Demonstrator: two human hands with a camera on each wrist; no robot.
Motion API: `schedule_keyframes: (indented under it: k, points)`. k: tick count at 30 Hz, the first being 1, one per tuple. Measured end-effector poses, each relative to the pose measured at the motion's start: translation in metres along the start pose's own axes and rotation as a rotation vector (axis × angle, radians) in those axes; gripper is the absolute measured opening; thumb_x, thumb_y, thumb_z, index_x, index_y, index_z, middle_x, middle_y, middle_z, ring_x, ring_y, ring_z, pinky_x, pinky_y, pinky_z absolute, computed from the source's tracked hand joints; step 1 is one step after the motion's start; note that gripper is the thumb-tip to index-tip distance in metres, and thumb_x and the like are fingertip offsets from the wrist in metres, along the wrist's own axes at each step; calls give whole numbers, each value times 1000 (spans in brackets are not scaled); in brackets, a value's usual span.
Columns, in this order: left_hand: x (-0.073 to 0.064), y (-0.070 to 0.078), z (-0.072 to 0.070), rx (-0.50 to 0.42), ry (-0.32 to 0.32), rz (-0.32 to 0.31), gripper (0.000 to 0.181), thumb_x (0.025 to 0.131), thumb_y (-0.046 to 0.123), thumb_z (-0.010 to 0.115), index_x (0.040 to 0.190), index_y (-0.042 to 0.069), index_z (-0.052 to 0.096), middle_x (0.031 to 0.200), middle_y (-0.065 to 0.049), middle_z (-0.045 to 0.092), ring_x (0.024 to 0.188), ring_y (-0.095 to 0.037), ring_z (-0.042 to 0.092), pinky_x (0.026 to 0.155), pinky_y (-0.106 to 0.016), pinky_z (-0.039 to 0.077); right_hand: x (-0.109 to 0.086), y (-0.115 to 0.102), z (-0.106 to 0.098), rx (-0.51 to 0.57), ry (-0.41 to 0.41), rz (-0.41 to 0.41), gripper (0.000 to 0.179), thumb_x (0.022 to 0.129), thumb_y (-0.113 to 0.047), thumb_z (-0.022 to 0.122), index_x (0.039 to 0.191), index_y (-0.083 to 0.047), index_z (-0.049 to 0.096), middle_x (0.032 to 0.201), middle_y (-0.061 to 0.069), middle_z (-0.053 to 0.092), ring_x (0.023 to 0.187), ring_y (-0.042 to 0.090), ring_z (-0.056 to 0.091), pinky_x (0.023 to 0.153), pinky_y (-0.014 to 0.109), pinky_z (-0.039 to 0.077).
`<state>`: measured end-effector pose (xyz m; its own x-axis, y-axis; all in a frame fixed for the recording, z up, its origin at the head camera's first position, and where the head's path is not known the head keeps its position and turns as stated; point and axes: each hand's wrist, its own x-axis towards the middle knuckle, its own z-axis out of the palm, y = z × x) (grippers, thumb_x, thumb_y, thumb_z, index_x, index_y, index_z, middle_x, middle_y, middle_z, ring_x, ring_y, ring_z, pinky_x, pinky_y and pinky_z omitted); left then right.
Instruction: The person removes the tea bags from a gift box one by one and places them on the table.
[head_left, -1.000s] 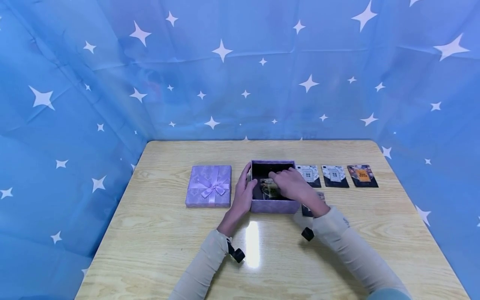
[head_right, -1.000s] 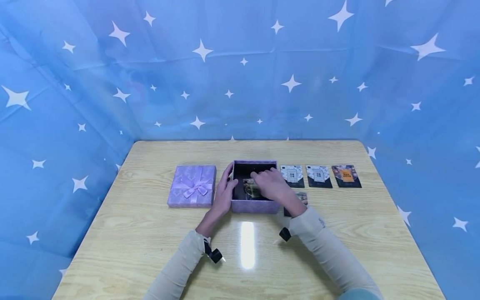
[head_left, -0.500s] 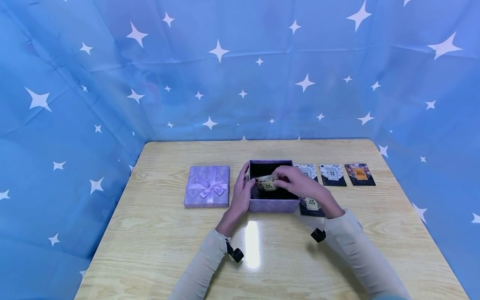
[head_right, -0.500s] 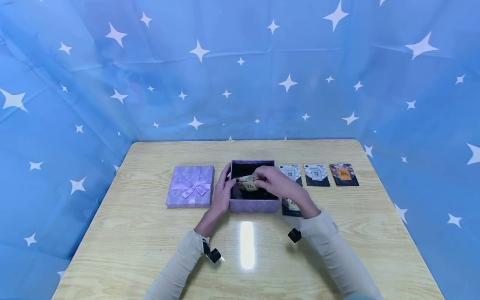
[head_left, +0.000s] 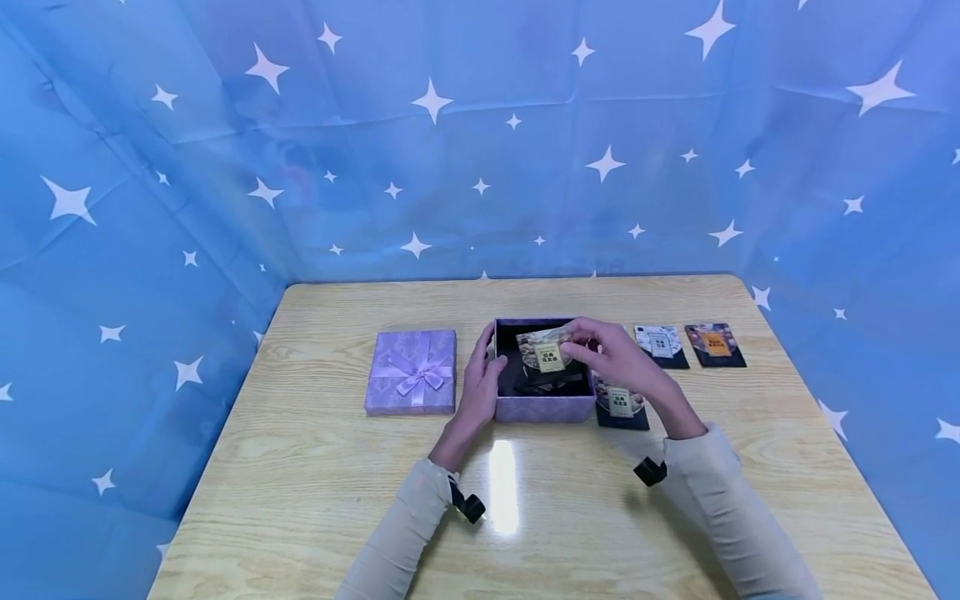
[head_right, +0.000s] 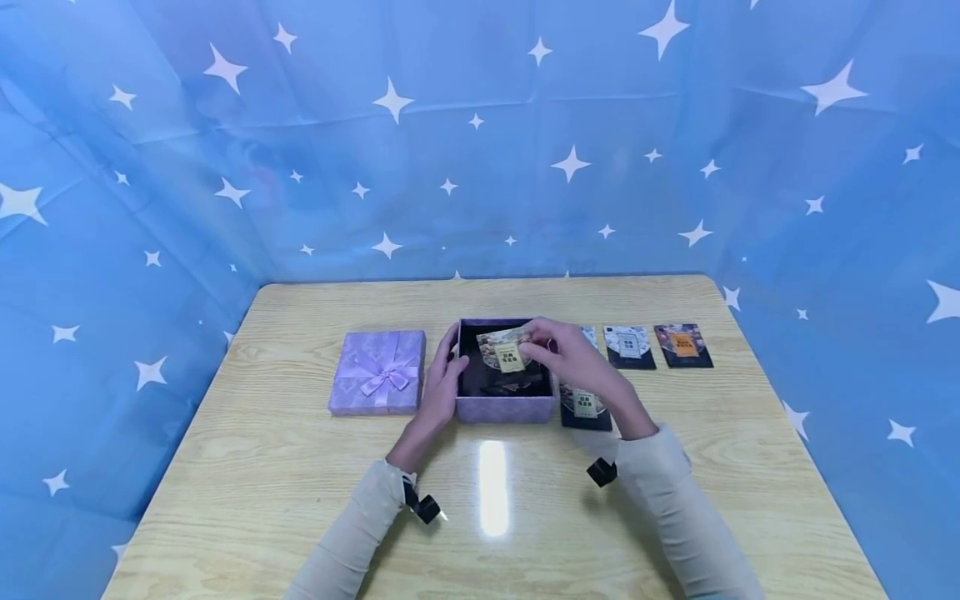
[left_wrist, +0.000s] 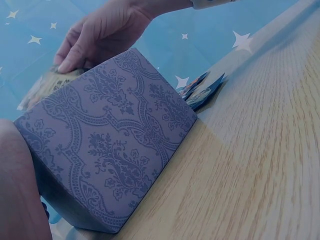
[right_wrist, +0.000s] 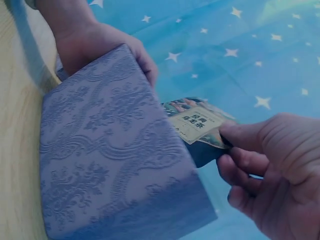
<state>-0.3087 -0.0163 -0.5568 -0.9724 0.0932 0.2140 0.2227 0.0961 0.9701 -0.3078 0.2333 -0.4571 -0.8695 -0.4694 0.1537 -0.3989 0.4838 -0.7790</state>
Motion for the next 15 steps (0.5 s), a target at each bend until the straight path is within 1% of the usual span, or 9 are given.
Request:
schedule_keyframes:
  k: [5, 11, 15]
  points:
    - [0, -1, -1, -3, 7, 6, 61, 105, 16, 49, 165, 18, 34, 169, -1, 34, 155, -26, 28, 125, -51, 27, -5, 0, -9, 28, 28, 16, 14, 106, -15, 63, 117, -8, 67, 95, 8, 71, 80, 27, 59, 65, 32, 47]
    - [0, 0, 0, -13, 13, -2, 61, 105, 13, 50, 164, 22, 36, 168, 1, 35, 155, -23, 29, 125, -49, 27, -18, 10, -22, 53, 80, 71, 27, 106, -17, 62, 129, -3, 64, 103, 13, 72, 84, 17, 66, 68, 30, 53]
    - [1, 0, 0, -35, 4, -2, 62, 105, 9, 49, 164, 20, 35, 169, -1, 34, 155, -24, 27, 125, -50, 26, -29, 16, -30, 64, 118, 97, 29, 107, -15, 61, 131, -1, 62, 105, 15, 71, 86, 15, 67, 69, 29, 54]
